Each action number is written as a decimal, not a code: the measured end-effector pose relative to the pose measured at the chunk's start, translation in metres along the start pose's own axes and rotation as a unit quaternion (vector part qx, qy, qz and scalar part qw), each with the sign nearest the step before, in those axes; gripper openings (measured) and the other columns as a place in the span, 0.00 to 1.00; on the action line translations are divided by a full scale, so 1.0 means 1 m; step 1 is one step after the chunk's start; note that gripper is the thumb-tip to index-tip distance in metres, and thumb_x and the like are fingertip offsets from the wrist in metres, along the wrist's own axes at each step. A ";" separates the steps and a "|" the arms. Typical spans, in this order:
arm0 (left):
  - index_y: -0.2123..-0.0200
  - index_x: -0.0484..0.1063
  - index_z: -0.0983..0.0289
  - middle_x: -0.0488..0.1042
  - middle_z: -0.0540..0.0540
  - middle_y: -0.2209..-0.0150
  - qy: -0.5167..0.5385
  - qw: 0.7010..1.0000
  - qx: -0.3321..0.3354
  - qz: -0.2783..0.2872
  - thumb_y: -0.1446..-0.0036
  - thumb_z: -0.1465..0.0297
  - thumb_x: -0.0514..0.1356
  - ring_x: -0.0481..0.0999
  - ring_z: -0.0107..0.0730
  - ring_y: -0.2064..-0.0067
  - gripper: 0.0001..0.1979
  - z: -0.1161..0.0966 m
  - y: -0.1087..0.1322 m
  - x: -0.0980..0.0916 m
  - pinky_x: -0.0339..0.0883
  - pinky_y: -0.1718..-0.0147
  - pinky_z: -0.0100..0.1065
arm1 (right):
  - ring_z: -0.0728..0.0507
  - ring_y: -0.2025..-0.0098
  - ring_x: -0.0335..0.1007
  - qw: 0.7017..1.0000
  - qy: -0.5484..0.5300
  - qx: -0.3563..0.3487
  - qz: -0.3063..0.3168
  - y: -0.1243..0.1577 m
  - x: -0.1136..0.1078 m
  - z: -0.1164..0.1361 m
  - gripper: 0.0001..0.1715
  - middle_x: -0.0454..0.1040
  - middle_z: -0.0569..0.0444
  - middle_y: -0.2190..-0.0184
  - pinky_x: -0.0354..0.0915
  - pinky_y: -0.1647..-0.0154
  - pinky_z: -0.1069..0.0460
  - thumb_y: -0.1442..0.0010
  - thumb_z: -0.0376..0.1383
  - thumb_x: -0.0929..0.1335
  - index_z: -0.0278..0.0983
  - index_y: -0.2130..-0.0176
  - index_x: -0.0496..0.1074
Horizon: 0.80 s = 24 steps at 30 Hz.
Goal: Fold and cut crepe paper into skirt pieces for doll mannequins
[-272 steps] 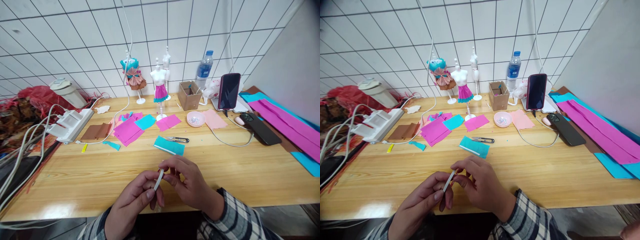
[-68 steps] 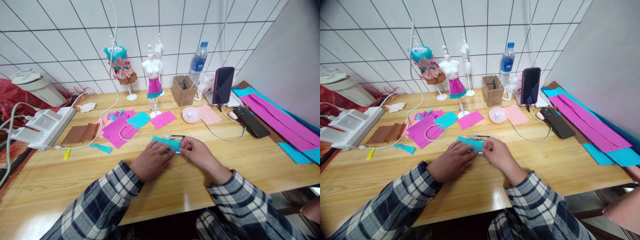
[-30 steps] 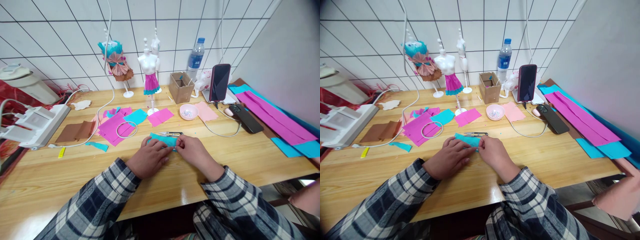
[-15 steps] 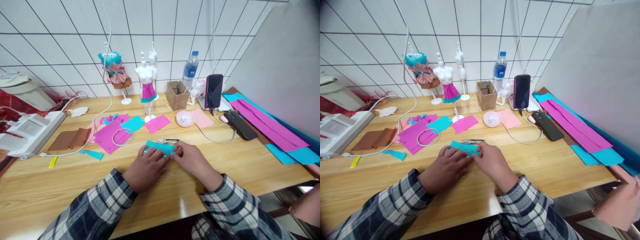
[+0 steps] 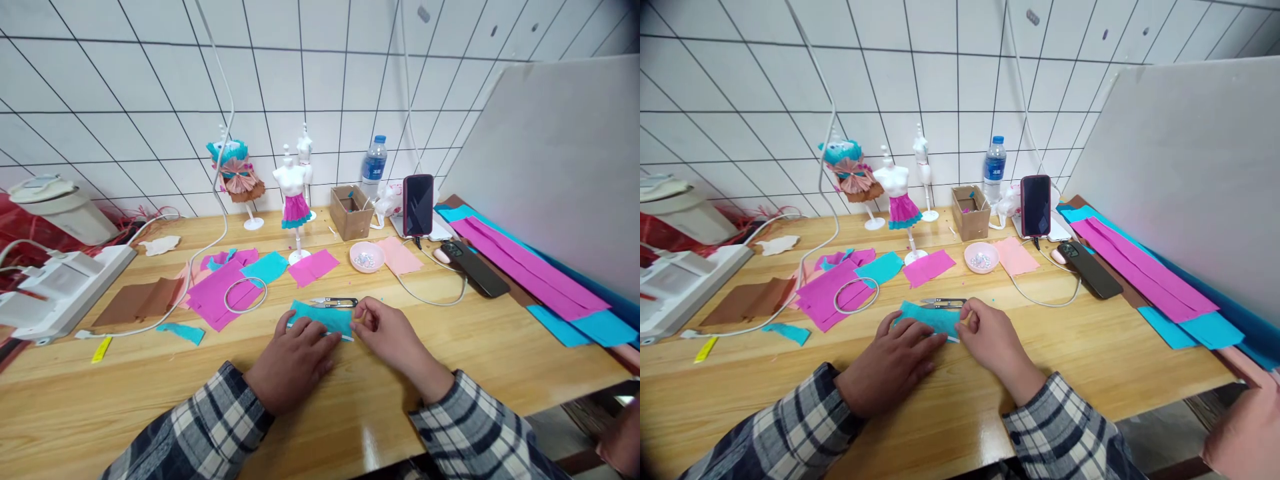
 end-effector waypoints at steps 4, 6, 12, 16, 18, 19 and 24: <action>0.43 0.61 0.49 0.70 0.52 0.54 0.000 1.000 0.005 -0.005 0.38 0.63 0.54 0.66 0.42 0.50 0.20 -0.001 0.000 -0.001 0.39 0.41 0.59 | 0.48 0.68 0.67 0.986 0.096 -0.134 0.014 0.019 -0.001 0.020 0.22 0.71 0.56 0.71 0.60 0.66 0.54 0.44 0.27 0.61 0.43 0.54 0.73; 0.43 0.62 0.48 0.70 0.52 0.55 -0.001 1.000 0.005 -0.006 0.38 0.63 0.54 0.66 0.41 0.50 0.19 -0.001 0.000 -0.001 0.39 0.41 0.60 | 0.47 0.66 0.68 0.975 0.156 -0.153 0.033 0.027 0.005 0.020 0.23 0.71 0.55 0.70 0.60 0.66 0.54 0.43 0.27 0.61 0.45 0.53 0.74; 0.45 0.64 0.47 0.69 0.52 0.51 -0.011 1.000 0.007 -0.012 0.38 0.61 0.53 0.65 0.42 0.48 0.17 0.001 -0.002 -0.001 0.39 0.41 0.61 | 0.46 0.65 0.68 0.952 0.259 -0.157 0.044 0.033 0.011 0.020 0.19 0.71 0.54 0.70 0.57 0.69 0.53 0.40 0.31 0.61 0.47 0.54 0.74; 0.45 0.65 0.47 0.68 0.53 0.48 -0.019 0.999 0.012 -0.031 0.38 0.60 0.53 0.64 0.44 0.47 0.18 0.002 -0.002 0.001 0.39 0.41 0.60 | 0.46 0.66 0.68 0.944 0.291 -0.149 0.039 0.031 0.009 0.021 0.18 0.70 0.53 0.69 0.56 0.70 0.54 0.38 0.32 0.61 0.47 0.54 0.74; 0.45 0.65 0.48 0.68 0.54 0.47 -0.017 0.999 0.015 -0.040 0.38 0.59 0.53 0.63 0.44 0.46 0.18 0.002 -0.002 0.000 0.40 0.41 0.59 | 0.46 0.67 0.68 0.948 0.282 -0.144 0.037 0.031 0.007 0.019 0.18 0.70 0.54 0.70 0.57 0.70 0.54 0.38 0.32 0.60 0.47 0.55 0.74; 0.45 0.66 0.49 0.68 0.54 0.46 -0.012 0.999 0.017 -0.043 0.38 0.60 0.53 0.63 0.44 0.46 0.18 0.001 -0.002 -0.001 0.41 0.41 0.58 | 0.47 0.67 0.68 0.953 0.266 -0.142 0.032 0.030 0.005 0.018 0.18 0.70 0.54 0.69 0.58 0.69 0.54 0.38 0.32 0.60 0.46 0.54 0.74; 0.47 0.67 0.52 0.69 0.54 0.48 0.035 0.997 0.013 -0.065 0.41 0.60 0.57 0.65 0.43 0.46 0.18 0.003 -0.009 -0.011 0.44 0.42 0.55 | 0.45 0.60 0.69 0.973 0.175 -0.150 0.008 0.028 -0.003 0.016 0.18 0.72 0.53 0.61 0.63 0.61 0.53 0.38 0.36 0.64 0.43 0.49 0.69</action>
Point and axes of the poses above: each hand's wrist, its own y-axis away from the middle knuckle, its own x-axis out of the palm, z = x × y, the point moved 9 cm from there along -y, towards the middle knuckle
